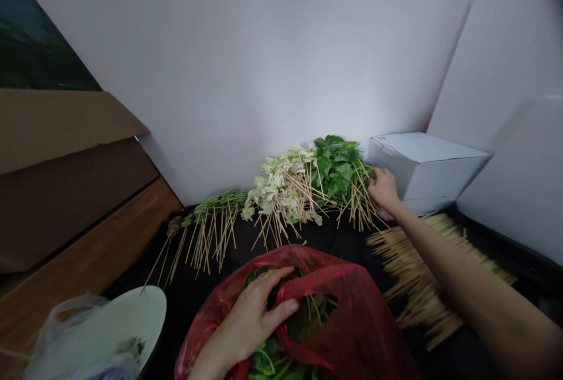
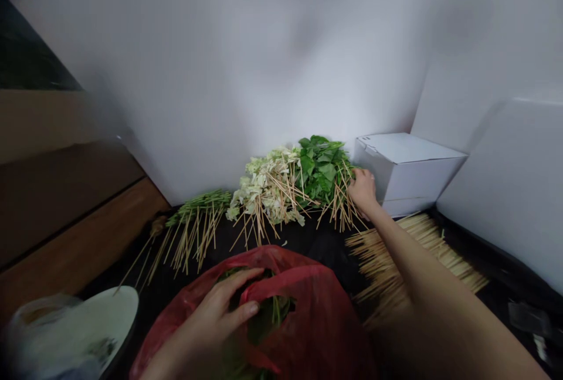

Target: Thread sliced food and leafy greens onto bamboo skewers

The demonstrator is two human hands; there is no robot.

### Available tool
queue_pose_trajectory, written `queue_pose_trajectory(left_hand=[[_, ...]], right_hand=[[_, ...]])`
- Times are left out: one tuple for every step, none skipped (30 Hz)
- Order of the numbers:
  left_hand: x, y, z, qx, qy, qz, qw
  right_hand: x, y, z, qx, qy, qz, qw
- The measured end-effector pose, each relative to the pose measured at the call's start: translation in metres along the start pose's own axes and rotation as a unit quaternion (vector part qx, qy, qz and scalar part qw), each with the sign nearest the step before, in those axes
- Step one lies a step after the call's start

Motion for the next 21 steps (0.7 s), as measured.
queue_pose_trajectory(left_hand=[[0.007, -0.004, -0.004, 0.001, -0.003, -0.008, 1.000], [0.015, -0.010, -0.009, 0.000, -0.006, -0.014, 1.000], [0.024, -0.016, -0.014, 0.000, -0.009, -0.029, 1.000], [0.035, -0.022, -0.019, 0.000, -0.012, -0.048, 0.999], [0.043, -0.030, -0.023, 0.003, -0.018, -0.062, 0.998], [0.050, -0.037, -0.026, 0.004, -0.024, -0.076, 0.997], [0.054, -0.044, -0.030, 0.005, -0.026, -0.086, 0.996], [0.055, -0.051, -0.034, 0.003, -0.023, -0.090, 0.996], [0.053, -0.057, -0.040, -0.001, -0.014, -0.090, 0.996], [0.049, -0.063, -0.046, -0.008, -0.002, -0.083, 0.996], [0.043, -0.068, -0.053, -0.020, 0.012, -0.069, 0.997], [0.035, -0.074, -0.061, -0.036, 0.023, -0.051, 0.998], [0.028, -0.079, -0.069, -0.054, 0.031, -0.031, 0.998], [0.023, -0.085, -0.076, -0.068, 0.034, -0.014, 0.997], [0.019, -0.092, -0.081, -0.082, 0.033, 0.000, 0.996], [0.016, -0.098, -0.084, -0.089, 0.030, 0.014, 0.995], [0.014, -0.105, -0.083, -0.087, 0.026, 0.028, 0.995], [0.012, -0.111, -0.080, -0.079, 0.020, 0.045, 0.996], [0.009, -0.116, -0.075, -0.067, 0.011, 0.064, 0.996], [0.005, -0.121, -0.069, -0.054, 0.000, 0.083, 0.995], [0.000, -0.125, -0.063, -0.040, -0.012, 0.101, 0.994]], right_hand=[[0.005, -0.003, 0.011, 0.028, 0.001, 0.006, 1.000], [0.010, -0.008, 0.024, 0.059, 0.006, 0.017, 0.998], [0.015, -0.015, 0.041, 0.095, 0.014, 0.032, 0.995], [0.020, -0.026, 0.061, 0.135, 0.025, 0.051, 0.989], [0.025, -0.040, 0.084, 0.179, 0.040, 0.077, 0.980], [0.031, -0.058, 0.108, 0.224, 0.056, 0.107, 0.967], [0.039, -0.080, 0.133, 0.266, 0.074, 0.136, 0.952], [0.046, -0.106, 0.160, 0.319, 0.095, 0.172, 0.927], [0.053, -0.138, 0.188, 0.391, 0.123, 0.220, 0.885], [0.062, -0.169, 0.210, 0.443, 0.150, 0.261, 0.845], [0.066, -0.200, 0.226, 0.478, 0.157, 0.315, 0.805], [0.071, -0.228, 0.239, 0.510, 0.166, 0.357, 0.765], [0.075, -0.253, 0.246, 0.541, 0.165, 0.386, 0.729], [0.077, -0.274, 0.249, 0.565, 0.162, 0.414, 0.695], [0.077, -0.289, 0.247, 0.579, 0.151, 0.435, 0.673], [0.074, -0.300, 0.242, 0.587, 0.130, 0.450, 0.661], [0.070, -0.305, 0.233, 0.586, 0.101, 0.457, 0.661], [0.065, -0.306, 0.223, 0.579, 0.070, 0.457, 0.671], [0.061, -0.303, 0.212, 0.570, 0.042, 0.449, 0.687], [0.060, -0.298, 0.202, 0.559, 0.022, 0.437, 0.704], [0.060, -0.292, 0.192, 0.549, 0.017, 0.424, 0.720]])
Point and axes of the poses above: each hand's wrist, its own y-axis towards the middle knuckle, its own x-axis out of the back of the hand, z = x × y, the point moved 10 cm from there along y, towards the middle knuckle, and after that the axes turned 6 degrees about -y, right-handed, at the moved point
